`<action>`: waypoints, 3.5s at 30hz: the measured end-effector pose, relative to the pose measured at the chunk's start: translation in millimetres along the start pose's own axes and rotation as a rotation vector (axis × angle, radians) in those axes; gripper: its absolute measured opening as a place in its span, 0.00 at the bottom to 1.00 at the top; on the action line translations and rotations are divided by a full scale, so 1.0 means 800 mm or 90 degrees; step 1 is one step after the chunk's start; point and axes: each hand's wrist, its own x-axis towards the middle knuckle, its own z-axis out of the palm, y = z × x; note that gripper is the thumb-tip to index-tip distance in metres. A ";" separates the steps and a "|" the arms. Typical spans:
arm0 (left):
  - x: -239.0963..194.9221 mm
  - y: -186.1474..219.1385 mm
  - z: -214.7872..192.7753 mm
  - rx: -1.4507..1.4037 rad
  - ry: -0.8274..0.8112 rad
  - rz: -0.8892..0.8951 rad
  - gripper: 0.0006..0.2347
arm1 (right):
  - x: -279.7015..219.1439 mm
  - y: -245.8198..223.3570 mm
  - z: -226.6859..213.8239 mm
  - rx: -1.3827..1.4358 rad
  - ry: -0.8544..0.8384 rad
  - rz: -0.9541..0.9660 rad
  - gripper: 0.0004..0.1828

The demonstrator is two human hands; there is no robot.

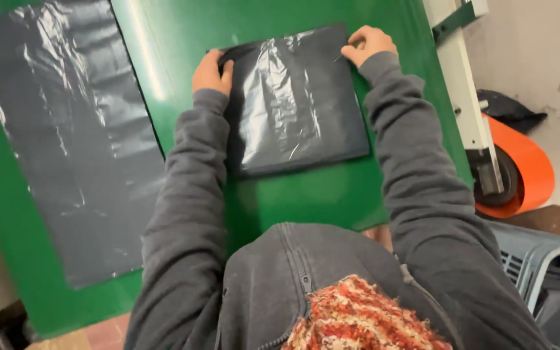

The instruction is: Folding large black plastic bags and placing them into a storage crate.

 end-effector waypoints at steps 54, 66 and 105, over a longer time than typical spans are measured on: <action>-0.129 0.176 -0.016 -0.121 -0.460 -0.203 0.17 | -0.311 -0.050 0.075 0.911 -0.133 0.416 0.22; -0.275 0.174 -0.208 0.186 -0.110 -0.058 0.29 | -0.341 -0.148 0.044 0.363 0.117 0.024 0.15; -0.161 -0.214 -0.383 0.145 0.187 -0.190 0.13 | 0.010 -0.385 0.262 0.429 -0.238 -0.225 0.09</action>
